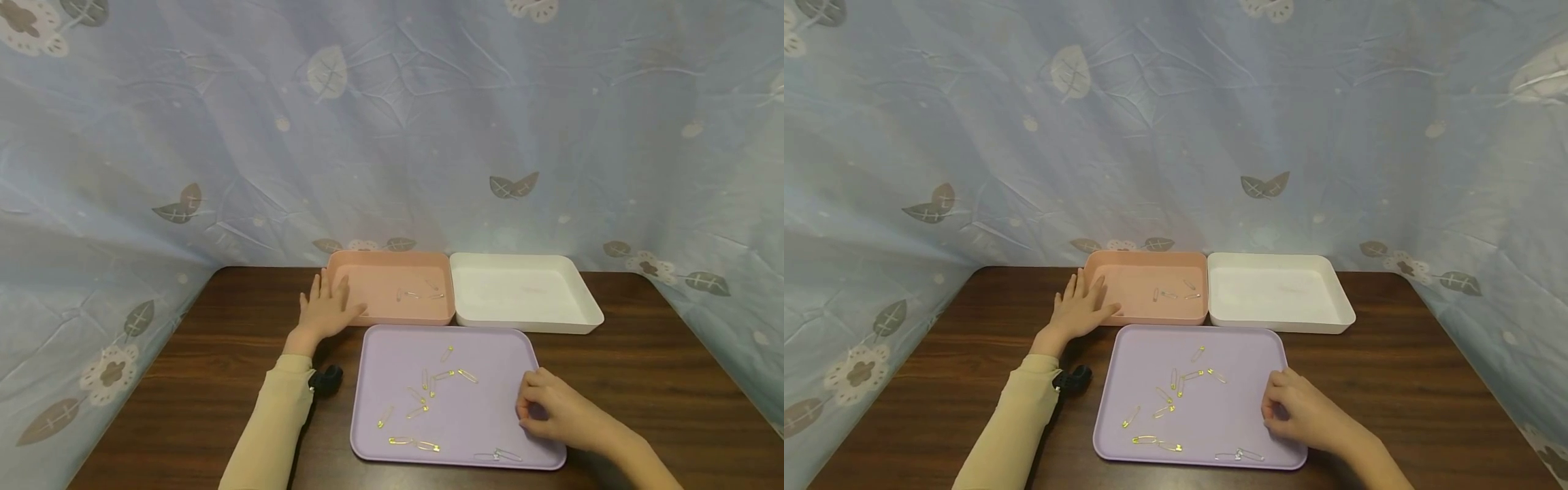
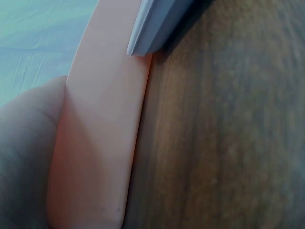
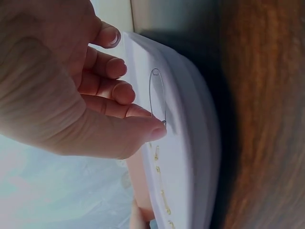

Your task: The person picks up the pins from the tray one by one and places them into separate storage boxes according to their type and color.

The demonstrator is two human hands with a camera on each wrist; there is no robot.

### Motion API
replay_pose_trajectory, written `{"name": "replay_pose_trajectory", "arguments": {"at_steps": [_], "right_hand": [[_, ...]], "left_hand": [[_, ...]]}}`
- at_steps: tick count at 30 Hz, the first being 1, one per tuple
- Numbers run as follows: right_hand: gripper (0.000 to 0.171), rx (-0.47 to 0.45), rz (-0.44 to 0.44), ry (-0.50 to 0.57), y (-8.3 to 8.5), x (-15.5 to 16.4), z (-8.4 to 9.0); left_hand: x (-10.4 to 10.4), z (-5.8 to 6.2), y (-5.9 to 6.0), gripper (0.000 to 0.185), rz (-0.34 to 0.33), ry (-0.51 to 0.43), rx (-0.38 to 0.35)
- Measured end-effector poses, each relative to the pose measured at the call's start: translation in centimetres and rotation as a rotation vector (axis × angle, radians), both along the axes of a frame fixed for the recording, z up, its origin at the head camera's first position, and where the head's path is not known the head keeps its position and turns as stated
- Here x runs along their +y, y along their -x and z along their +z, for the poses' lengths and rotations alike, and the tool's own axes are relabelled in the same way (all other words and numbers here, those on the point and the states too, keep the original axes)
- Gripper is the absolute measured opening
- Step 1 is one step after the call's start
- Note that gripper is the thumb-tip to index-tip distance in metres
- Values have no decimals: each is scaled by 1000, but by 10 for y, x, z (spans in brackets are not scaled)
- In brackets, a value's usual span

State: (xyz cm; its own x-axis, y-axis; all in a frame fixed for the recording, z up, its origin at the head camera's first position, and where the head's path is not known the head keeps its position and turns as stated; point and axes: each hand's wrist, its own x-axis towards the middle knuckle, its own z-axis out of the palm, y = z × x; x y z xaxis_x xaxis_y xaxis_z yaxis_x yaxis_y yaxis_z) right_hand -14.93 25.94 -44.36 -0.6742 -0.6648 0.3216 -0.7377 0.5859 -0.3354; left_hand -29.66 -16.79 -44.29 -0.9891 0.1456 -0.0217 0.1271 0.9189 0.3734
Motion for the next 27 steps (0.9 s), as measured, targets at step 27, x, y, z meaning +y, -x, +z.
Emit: {"name": "replay_pose_trajectory", "arguments": {"at_steps": [27], "right_hand": [[37,180,-4,-7,30,-28,22]], "left_hand": [[1,2,-3,84,9,-15,-16]]}}
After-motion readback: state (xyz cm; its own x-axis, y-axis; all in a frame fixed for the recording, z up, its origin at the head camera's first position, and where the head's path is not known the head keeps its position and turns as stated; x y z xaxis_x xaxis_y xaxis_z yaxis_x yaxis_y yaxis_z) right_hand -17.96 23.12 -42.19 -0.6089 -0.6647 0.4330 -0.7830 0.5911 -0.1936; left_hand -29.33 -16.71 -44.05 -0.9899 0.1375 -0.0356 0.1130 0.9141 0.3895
